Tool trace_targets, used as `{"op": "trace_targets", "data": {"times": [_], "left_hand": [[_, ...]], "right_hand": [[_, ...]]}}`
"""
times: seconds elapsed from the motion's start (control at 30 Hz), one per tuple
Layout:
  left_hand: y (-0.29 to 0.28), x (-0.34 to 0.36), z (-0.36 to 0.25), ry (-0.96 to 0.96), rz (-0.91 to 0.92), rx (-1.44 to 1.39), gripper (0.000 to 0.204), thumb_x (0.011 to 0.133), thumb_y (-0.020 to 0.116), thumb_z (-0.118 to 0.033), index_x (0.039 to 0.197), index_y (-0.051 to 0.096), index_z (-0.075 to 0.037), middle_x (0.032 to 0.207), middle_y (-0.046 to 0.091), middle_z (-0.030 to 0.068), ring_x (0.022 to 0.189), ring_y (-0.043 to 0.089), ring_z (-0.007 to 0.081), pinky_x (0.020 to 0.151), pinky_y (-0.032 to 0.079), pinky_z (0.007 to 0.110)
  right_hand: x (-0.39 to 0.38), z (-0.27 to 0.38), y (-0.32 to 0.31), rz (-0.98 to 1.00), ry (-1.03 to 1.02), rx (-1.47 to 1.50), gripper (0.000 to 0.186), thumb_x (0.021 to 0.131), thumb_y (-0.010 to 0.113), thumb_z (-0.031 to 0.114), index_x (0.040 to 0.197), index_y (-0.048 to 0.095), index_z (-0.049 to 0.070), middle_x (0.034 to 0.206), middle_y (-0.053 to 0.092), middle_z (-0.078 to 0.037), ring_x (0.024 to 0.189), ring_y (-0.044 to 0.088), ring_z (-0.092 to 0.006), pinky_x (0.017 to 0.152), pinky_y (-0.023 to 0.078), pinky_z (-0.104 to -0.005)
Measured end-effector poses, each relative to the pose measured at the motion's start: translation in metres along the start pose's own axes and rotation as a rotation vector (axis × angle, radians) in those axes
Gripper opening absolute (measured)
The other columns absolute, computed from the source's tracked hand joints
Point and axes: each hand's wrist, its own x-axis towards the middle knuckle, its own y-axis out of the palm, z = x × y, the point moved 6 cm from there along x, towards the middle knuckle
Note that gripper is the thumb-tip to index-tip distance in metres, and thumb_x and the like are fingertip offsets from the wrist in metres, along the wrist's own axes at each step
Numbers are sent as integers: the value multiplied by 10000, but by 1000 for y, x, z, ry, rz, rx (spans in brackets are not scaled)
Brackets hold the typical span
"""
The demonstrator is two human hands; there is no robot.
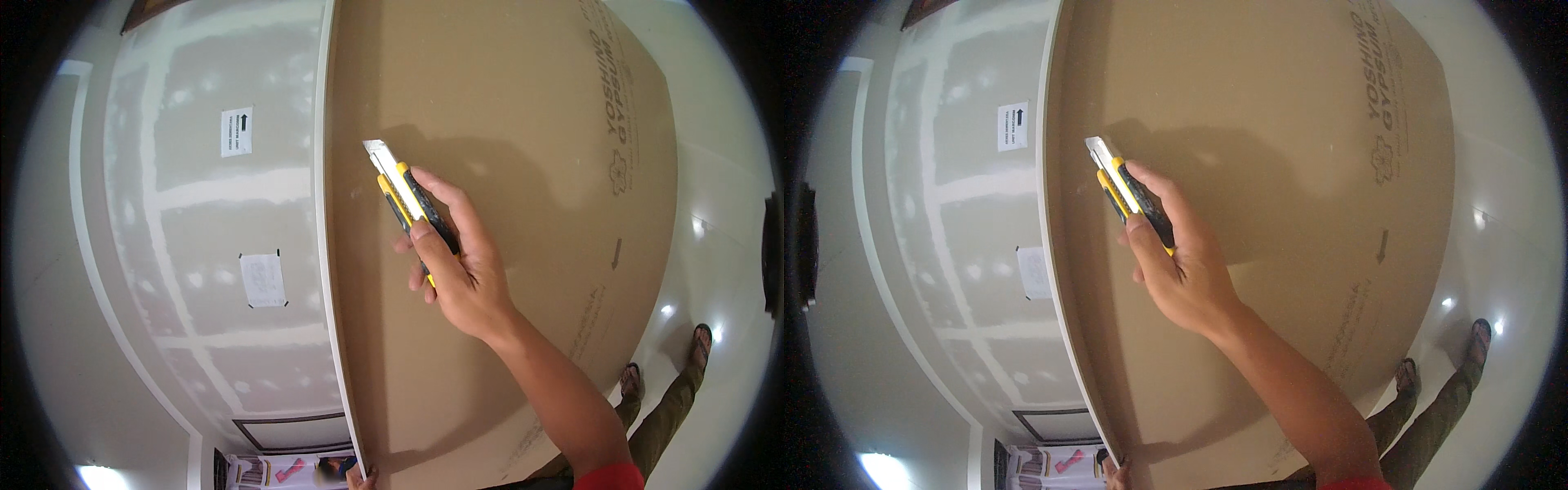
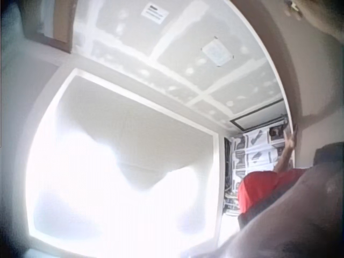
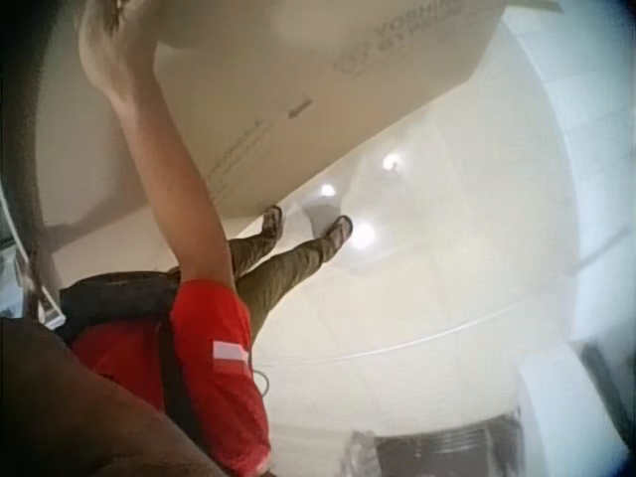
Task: The person uses a utility knife to cut a gypsum board along a marked line, snaps it to separate the pieces, and then positions and fits a board segment into a wall section using a screwdriver and a tape measure while a second person assists.
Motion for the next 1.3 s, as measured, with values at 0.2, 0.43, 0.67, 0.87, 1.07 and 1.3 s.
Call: {"op": "trace_targets", "data": {"times": [0.2, 0.43, 0.67, 0.87, 1.07, 1.3], "left_hand": [[6, -5, -10, -22, -18, -28, 490, 914, 742, -379, 1164, 684, 39, 990, 709, 111, 900, 614, 254, 810, 512, 443], [3, 4, 76, -126, 132, 110, 562, 1049, 535, -467, 1397, 559, -27, 1377, 541, 213, 1289, 462, 380, 1120, 329, 481], [-1, -4, 53, -80, 70, 21, 485, 1047, 572, -354, 1399, 562, -21, 1368, 563, 191, 1261, 515, 319, 1097, 394, 433], [1, -4, -8, -26, 11, 31, 442, 984, 646, -363, 1256, 609, -17, 1153, 595, 141, 1070, 529, 276, 934, 432, 433], [0, -4, -19, -21, -18, 46, 412, 921, 720, -372, 1113, 656, -13, 938, 627, 91, 879, 543, 232, 772, 471, 433], [8, -4, -27, -18, -15, -45, 469, 943, 707, -399, 1184, 663, 1, 1036, 682, 122, 962, 586, 259, 853, 506, 457]], "right_hand": [[25, 19, -3, -10, 24, 37, 472, 1089, 502, 163, 1542, 415, 61, 1130, 689, -148, 639, 629, -93, 465, 472, -229], [91, 44, -6, -75, -4, 36, 477, 1069, 516, 191, 1523, 449, 61, 977, 701, -141, 584, 625, -117, 436, 458, -259], [99, 51, 2, -89, 40, 2, 445, 1047, 539, 146, 1466, 503, -1, 872, 685, -108, 538, 620, -118, 432, 475, -275], [91, 47, 1, -77, 39, -14, 434, 1043, 559, 135, 1455, 540, 0, 789, 665, -79, 531, 588, -99, 453, 461, -281], [88, 42, 0, -55, 24, -32, 440, 1056, 568, 160, 1476, 542, 33, 799, 657, -69, 514, 537, -82, 439, 428, -268], [75, 31, -5, -23, -4, -78, 440, 1070, 560, 201, 1488, 549, 63, 821, 656, -63, 499, 503, -78, 399, 394, -260]]}}
